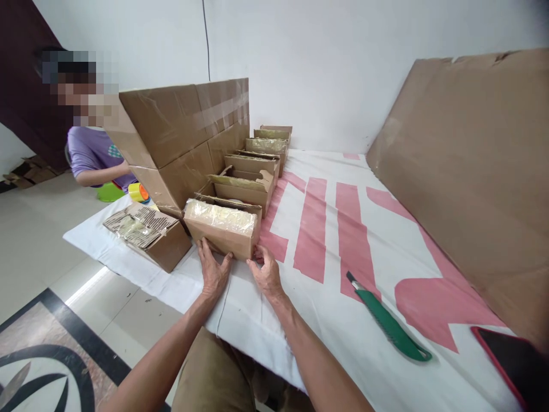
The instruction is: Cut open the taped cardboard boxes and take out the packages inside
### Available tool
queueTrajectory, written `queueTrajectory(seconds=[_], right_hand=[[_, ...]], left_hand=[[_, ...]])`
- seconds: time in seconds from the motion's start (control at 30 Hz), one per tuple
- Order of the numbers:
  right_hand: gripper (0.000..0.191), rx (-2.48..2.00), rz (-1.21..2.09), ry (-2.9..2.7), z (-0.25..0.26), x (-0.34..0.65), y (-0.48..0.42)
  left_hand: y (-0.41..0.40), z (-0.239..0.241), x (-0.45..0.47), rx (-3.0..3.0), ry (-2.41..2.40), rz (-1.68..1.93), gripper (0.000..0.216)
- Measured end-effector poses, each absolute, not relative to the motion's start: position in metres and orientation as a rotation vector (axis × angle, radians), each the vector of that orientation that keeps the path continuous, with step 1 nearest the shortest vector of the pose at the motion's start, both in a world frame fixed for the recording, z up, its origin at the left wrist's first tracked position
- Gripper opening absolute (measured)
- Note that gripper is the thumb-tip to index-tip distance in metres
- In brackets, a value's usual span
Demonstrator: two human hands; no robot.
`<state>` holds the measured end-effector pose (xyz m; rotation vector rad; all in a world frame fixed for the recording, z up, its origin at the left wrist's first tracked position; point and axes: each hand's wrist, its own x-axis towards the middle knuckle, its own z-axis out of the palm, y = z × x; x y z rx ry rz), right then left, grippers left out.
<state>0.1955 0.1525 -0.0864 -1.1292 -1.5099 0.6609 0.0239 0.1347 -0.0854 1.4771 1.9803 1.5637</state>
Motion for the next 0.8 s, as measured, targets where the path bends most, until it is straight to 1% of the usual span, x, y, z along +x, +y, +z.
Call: queueTrajectory(seconds=[0.17, 0.33, 0.47, 0.53, 0.6, 0.67, 0.73, 0.8], right_hand=[[0.042, -1.125, 0.716, -1.510, -0.085, 0.197, 0.156], [0.044, -1.146, 0.781, -1.518, -0.076, 0.196, 0.160], [0.046, -1.192, 0.825, -1.528, -0.062, 0.205, 0.151], [0.044, -1.226, 0.829, -1.527, -0.054, 0.214, 0.138], [0.040, -1.251, 0.836, -1.540, -0.049, 0.221, 0.118], [0.035, -1.249, 0.868, -1.580, -0.046, 0.217, 0.096], [0.032, -1.216, 0.922, -1.639, -0.045, 0.200, 0.078], [0.031, -1.162, 0.973, -1.699, -0.044, 0.170, 0.067]], left_hand=[[0.137, -0.080, 0.023, 1.430, 1.949, 1.570, 0.102], [0.138, -0.063, 0.028, 1.348, 1.940, 1.503, 0.102], [0.106, -0.045, 0.028, 1.446, 1.859, 1.442, 0.092], [0.074, -0.033, 0.019, 1.652, 1.748, 1.455, 0.080], [0.041, -0.016, -0.003, 1.839, 1.666, 1.523, 0.063], [0.018, 0.003, -0.038, 1.844, 1.768, 1.647, 0.053], [0.014, 0.022, -0.086, 1.727, 1.955, 1.803, 0.056], [0.030, 0.035, -0.138, 1.569, 2.083, 1.917, 0.062]])
